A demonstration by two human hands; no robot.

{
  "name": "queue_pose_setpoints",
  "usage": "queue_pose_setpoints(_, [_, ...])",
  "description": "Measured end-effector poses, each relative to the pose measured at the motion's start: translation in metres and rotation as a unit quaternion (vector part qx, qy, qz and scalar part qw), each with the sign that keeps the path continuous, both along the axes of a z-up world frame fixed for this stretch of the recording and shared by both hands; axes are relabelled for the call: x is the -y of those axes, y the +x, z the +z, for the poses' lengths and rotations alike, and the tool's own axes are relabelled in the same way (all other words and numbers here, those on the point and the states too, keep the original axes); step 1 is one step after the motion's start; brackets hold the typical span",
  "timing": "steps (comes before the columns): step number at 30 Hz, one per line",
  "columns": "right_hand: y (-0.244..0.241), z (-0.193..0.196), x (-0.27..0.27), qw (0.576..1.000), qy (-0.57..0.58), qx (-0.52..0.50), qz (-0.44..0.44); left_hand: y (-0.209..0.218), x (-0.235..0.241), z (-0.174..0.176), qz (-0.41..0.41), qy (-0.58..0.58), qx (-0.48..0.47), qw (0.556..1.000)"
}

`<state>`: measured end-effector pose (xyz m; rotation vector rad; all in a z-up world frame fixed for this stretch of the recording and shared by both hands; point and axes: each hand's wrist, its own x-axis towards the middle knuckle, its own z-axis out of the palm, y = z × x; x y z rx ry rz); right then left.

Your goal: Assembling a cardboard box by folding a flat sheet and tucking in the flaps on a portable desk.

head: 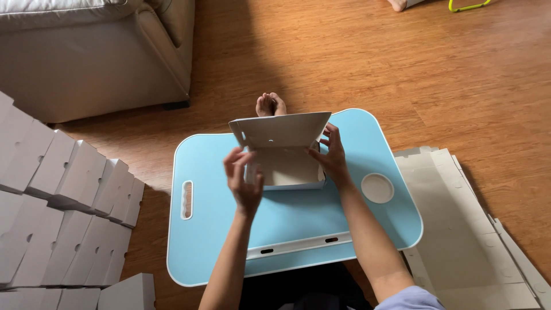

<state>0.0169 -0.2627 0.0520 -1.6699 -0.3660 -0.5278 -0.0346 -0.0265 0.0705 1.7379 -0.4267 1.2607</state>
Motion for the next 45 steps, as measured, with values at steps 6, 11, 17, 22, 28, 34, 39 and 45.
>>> queue_pose_setpoints(6, [0.008,-0.003,0.001,1.0,-0.011,0.021,0.007,-0.037,0.066,0.063,-0.091,0.034,0.056,0.994])
queue_pose_setpoints(11, [0.017,-0.014,0.001,0.999,-0.017,0.036,0.011,-0.038,0.091,0.098,-0.043,0.079,0.039,0.995])
queue_pose_setpoints(17, [0.014,-0.01,-0.002,0.994,-0.061,0.091,-0.002,-0.036,0.1,0.11,0.011,0.14,0.031,0.99])
queue_pose_setpoints(22, [0.016,-0.014,-0.003,0.993,-0.07,0.095,-0.002,-0.033,0.096,0.112,0.014,0.154,0.04,0.987])
queue_pose_setpoints(28, [0.019,-0.021,-0.004,0.99,-0.089,0.111,-0.01,-0.026,0.104,0.087,0.019,0.161,0.018,0.987])
queue_pose_setpoints(34, [0.014,-0.014,-0.005,0.99,-0.084,0.112,0.011,-0.031,0.104,0.097,0.061,0.166,0.003,0.984])
queue_pose_setpoints(39, [0.006,-0.009,-0.006,0.989,-0.071,0.127,0.027,-0.028,0.098,0.095,0.049,0.154,0.05,0.986])
queue_pose_setpoints(45, [-0.011,0.013,-0.01,0.99,-0.037,0.136,0.028,-0.022,0.087,0.088,0.07,0.154,0.069,0.983])
